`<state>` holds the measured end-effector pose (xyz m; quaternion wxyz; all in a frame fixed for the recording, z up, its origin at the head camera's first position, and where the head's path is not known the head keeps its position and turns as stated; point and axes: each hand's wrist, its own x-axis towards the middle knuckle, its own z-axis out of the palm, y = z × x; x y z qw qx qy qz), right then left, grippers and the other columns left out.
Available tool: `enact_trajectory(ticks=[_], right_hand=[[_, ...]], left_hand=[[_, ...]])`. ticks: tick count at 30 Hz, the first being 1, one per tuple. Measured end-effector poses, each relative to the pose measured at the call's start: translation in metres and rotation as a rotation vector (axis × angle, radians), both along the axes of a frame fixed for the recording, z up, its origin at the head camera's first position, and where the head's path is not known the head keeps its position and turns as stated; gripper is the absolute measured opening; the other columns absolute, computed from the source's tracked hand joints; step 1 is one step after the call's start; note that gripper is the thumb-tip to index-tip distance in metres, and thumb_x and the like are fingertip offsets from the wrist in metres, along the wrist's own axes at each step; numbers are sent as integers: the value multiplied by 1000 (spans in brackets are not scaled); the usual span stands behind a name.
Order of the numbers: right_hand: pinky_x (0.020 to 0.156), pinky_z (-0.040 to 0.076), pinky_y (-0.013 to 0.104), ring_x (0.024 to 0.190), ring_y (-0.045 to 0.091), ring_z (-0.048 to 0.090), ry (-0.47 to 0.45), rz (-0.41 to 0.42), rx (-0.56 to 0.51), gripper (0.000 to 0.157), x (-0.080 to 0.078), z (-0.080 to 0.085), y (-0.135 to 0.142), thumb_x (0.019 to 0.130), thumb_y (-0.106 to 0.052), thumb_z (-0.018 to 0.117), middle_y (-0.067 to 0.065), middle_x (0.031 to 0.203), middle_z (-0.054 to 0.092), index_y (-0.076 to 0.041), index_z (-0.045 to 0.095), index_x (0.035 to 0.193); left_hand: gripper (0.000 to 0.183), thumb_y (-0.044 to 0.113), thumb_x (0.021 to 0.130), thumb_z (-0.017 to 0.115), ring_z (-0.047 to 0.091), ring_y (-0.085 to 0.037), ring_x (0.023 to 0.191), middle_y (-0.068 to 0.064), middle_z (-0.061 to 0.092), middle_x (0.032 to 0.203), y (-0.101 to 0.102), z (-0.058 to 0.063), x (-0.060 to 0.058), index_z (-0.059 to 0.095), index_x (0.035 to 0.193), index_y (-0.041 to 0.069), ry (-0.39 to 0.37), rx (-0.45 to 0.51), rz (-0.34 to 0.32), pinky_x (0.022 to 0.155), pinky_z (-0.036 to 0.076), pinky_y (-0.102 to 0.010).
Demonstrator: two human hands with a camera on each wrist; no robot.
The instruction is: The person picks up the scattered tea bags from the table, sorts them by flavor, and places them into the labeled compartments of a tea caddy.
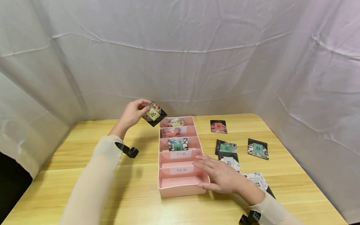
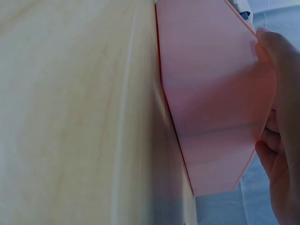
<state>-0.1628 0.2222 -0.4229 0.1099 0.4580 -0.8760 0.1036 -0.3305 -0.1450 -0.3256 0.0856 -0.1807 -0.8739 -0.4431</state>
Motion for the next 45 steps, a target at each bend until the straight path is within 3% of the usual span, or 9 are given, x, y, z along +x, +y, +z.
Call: enact_trajectory(ticks=[21, 32, 45], right_hand=[[106, 42, 48, 141, 24, 35, -1, 1, -1, 67, 3, 0, -1, 95, -57, 52, 8, 152, 42, -14, 45, 147], [105, 43, 48, 140, 25, 36, 8, 3, -5, 67, 3, -1, -2, 95, -57, 52, 8, 151, 42, -14, 45, 147], [106, 42, 48, 140, 25, 36, 15, 4, -13, 68, 5, -1, -2, 95, -57, 52, 9, 152, 41, -13, 46, 146]], left_hand=[[25, 13, 100, 57, 59, -25, 89, -12, 66, 105, 40, 4, -18, 63, 123, 6, -8, -39, -27, 73, 49, -36], [24, 11, 100, 56, 59, -25, 89, -13, 66, 108, 53, -2, -26, 63, 122, 5, -25, -85, -49, 72, 49, -35], [23, 12, 101, 55, 58, -24, 86, -12, 66, 107, 66, -17, -31, 66, 120, 8, -29, -171, -89, 70, 48, -35]])
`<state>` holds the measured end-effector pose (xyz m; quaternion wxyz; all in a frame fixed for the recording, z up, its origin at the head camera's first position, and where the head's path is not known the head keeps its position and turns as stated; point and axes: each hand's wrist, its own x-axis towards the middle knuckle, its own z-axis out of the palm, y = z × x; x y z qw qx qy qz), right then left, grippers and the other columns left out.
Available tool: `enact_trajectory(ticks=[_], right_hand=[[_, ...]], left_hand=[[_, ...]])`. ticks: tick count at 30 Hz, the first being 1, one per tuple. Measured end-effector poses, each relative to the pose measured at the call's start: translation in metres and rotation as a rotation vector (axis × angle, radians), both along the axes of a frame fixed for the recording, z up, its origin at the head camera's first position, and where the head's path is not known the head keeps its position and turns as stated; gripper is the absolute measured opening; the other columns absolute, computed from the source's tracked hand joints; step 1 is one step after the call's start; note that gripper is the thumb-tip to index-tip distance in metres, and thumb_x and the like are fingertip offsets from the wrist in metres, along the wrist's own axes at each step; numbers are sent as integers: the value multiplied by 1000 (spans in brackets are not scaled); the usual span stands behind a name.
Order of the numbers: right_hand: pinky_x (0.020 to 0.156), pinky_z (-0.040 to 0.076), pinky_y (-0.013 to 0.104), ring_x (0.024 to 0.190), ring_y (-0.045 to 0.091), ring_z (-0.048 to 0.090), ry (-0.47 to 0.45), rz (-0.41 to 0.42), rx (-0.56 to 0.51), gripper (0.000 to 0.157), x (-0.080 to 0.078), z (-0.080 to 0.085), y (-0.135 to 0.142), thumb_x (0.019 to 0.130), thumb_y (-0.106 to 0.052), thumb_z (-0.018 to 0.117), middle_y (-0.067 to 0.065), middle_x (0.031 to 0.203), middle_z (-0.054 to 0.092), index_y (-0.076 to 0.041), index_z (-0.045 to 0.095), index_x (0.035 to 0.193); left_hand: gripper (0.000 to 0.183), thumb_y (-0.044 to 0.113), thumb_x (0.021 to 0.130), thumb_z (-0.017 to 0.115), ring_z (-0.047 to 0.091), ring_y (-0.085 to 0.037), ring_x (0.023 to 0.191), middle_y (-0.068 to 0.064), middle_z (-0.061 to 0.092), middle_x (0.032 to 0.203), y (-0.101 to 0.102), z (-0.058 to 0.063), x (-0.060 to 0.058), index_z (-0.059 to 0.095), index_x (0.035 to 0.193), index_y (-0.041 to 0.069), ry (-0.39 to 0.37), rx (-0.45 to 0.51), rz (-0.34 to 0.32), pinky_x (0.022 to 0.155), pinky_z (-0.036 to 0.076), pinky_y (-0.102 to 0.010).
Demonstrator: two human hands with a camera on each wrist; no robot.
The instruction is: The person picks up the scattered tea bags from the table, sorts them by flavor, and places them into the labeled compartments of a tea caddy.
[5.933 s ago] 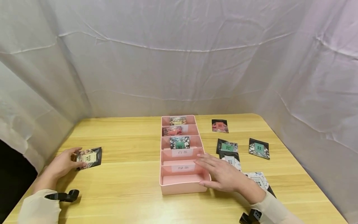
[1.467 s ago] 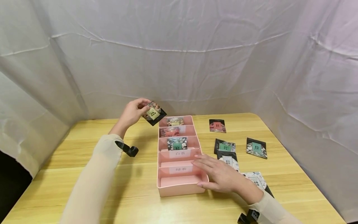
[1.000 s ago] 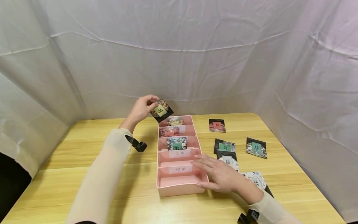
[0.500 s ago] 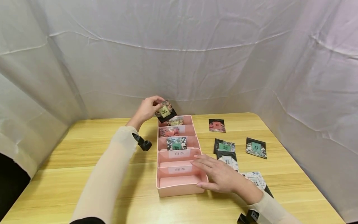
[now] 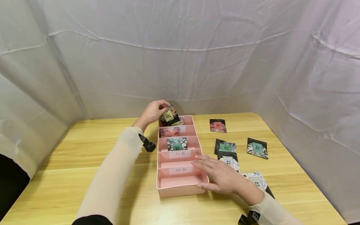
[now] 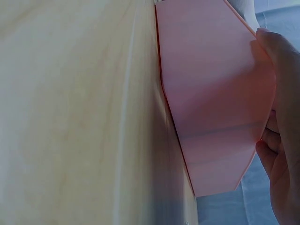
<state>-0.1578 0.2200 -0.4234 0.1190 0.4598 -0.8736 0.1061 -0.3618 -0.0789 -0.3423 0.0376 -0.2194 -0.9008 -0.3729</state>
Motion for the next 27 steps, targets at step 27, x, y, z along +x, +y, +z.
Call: enact_trajectory(ticks=[27], right_hand=[[105, 42, 48, 140, 24, 36, 3, 13, -18, 67, 3, 0, -4, 96, -57, 50, 9, 152, 41, -15, 45, 147]], left_hand=[[22, 7, 98, 57, 61, -26, 108, -10, 69, 113, 8, -20, 0, 70, 115, 7, -27, -315, -110, 98, 47, -42]])
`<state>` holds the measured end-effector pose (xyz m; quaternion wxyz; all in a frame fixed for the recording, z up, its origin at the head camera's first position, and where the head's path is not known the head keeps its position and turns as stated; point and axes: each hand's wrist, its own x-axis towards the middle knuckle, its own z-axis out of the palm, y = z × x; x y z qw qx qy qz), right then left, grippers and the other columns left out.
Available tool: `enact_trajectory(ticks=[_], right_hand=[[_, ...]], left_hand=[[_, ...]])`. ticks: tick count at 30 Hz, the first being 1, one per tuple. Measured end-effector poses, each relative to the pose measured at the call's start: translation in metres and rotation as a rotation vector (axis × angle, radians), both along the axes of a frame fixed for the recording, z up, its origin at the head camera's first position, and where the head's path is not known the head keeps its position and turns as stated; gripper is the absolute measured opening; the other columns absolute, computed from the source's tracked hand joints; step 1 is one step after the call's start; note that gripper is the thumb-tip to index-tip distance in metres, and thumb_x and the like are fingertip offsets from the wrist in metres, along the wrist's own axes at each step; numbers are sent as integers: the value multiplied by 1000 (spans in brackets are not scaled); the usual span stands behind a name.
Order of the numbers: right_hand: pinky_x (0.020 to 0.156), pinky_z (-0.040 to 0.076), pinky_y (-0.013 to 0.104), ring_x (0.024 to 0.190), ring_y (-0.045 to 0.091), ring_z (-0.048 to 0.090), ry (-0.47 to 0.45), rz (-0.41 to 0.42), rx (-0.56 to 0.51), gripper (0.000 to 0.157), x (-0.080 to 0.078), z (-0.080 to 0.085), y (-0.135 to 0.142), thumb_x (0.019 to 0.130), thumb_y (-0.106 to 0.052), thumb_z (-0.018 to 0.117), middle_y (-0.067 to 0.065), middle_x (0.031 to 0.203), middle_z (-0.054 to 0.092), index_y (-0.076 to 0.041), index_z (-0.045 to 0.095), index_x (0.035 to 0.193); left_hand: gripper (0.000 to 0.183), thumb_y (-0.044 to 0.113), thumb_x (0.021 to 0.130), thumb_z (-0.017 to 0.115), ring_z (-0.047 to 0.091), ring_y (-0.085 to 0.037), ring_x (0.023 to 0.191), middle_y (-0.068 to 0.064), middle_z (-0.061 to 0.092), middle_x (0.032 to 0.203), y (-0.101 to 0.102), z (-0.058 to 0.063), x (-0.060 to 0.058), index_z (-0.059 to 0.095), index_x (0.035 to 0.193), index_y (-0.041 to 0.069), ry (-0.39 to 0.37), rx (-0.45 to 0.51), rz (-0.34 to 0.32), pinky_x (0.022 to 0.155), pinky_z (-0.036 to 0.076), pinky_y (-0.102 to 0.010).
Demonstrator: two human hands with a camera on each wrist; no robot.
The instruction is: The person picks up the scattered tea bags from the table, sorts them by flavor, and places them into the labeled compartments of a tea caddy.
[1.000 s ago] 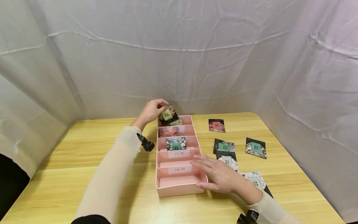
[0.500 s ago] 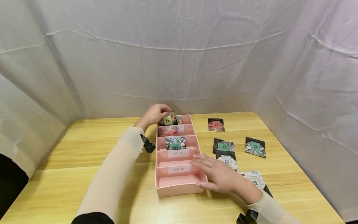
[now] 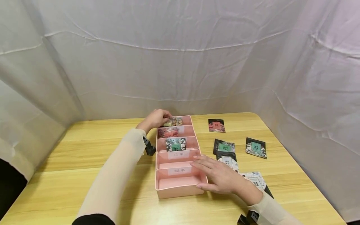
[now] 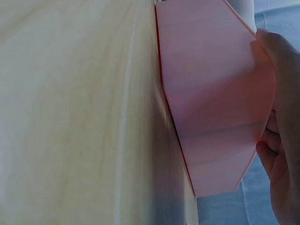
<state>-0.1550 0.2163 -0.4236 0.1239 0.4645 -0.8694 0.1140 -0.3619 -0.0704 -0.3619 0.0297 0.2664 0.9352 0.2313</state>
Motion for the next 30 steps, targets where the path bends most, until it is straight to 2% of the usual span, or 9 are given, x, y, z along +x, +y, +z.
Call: enact_trajectory(ticks=[5, 10, 15, 22, 30], right_hand=[[105, 43, 47, 140, 24, 36, 12, 7, 2, 67, 0, 0, 0, 96, -57, 50, 10, 151, 42, -14, 45, 147], [106, 42, 47, 140, 24, 36, 10, 3, 5, 67, 0, -1, -1, 96, -57, 51, 10, 151, 42, -14, 45, 147], [106, 42, 47, 140, 24, 36, 5, 4, 3, 67, -1, 0, 0, 96, -57, 51, 9, 151, 42, -14, 45, 147], [105, 42, 48, 140, 25, 36, 7, 2, 9, 67, -1, 0, 0, 96, -57, 51, 10, 151, 42, -13, 46, 146], [107, 41, 48, 141, 25, 35, -12, -14, 17, 67, -2, 2, 3, 96, -57, 51, 8, 153, 40, -16, 44, 148]], left_hand=[[21, 7, 97, 58, 63, -26, 107, -10, 70, 112, -2, 0, 1, 71, 113, 6, 28, 15, -13, 96, 48, -41], [20, 9, 98, 58, 64, -24, 99, -9, 71, 107, -7, 0, 4, 72, 112, 7, 70, 39, 4, 91, 51, -39], [21, 12, 99, 58, 64, -25, 101, -10, 70, 110, -14, 0, 10, 71, 114, 6, 93, 63, 8, 91, 51, -40], [22, 14, 99, 59, 64, -26, 102, -11, 69, 112, -25, -1, 25, 70, 115, 5, 106, 120, 3, 90, 52, -42], [23, 18, 99, 59, 63, -28, 105, -9, 68, 116, -38, 0, 51, 70, 115, 6, 138, 191, -16, 91, 51, -45]])
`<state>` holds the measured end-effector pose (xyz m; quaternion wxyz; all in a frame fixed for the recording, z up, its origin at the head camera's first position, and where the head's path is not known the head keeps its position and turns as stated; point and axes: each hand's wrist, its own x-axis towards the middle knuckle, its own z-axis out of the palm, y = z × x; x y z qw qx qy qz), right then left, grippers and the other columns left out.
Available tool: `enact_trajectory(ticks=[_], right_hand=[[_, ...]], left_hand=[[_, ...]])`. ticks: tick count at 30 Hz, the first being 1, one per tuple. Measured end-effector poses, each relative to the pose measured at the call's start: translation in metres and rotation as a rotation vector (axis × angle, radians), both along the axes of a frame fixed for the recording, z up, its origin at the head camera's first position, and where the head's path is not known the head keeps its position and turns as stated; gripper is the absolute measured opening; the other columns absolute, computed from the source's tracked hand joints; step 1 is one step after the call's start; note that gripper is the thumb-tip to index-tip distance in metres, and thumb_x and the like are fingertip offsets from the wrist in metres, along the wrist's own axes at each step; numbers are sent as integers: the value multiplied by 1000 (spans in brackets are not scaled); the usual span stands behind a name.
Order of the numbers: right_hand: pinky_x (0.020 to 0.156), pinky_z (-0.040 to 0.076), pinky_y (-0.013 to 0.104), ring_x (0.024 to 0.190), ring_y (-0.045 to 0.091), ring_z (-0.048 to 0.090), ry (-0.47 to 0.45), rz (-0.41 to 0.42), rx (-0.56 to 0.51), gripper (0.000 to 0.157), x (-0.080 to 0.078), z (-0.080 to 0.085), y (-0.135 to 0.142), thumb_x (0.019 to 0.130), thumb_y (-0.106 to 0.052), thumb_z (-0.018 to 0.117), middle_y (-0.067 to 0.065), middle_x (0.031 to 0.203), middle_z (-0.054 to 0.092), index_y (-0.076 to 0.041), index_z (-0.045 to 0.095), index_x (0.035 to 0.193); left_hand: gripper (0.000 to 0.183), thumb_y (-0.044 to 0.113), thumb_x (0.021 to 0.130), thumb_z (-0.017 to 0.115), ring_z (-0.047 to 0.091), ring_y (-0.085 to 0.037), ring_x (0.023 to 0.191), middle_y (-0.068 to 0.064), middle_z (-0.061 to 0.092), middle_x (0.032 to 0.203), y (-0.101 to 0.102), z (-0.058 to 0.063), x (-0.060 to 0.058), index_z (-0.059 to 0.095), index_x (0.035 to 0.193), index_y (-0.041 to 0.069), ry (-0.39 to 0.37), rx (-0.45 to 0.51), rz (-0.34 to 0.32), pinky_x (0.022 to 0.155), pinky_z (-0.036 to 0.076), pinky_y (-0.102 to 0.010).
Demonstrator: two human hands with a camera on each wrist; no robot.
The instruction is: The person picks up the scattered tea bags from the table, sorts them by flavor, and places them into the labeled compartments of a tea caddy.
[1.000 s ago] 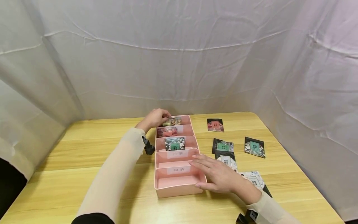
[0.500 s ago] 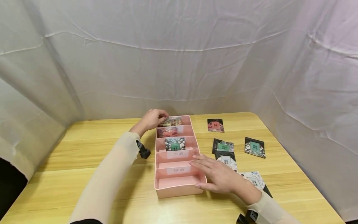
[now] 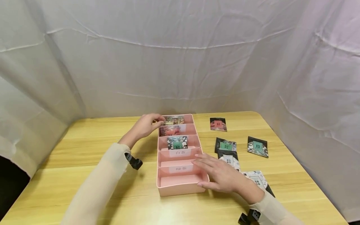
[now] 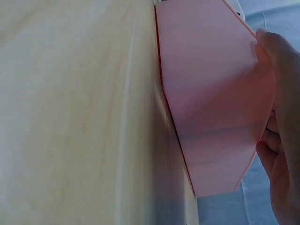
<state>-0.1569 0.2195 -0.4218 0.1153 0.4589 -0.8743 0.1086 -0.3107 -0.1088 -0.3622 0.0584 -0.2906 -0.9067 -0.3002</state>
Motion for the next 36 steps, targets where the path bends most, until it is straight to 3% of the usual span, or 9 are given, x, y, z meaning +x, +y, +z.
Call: enact_trajectory(ticks=[20, 36], right_hand=[[106, 41, 48, 141, 24, 35, -2, -6, -7, 67, 1, 1, 0, 96, -57, 51, 8, 152, 40, -16, 44, 148], [107, 41, 48, 140, 25, 36, -15, -5, 7, 66, 2, 2, 0, 96, -56, 53, 8, 152, 41, -16, 44, 148]], left_hand=[[33, 30, 98, 61, 59, -31, 116, -10, 66, 121, -28, -10, 58, 68, 121, 7, 75, -21, -26, 100, 45, -51], [42, 42, 96, 60, 55, -29, 122, -7, 63, 128, -39, -18, 91, 65, 126, 13, 70, -37, -39, 104, 43, -50]])
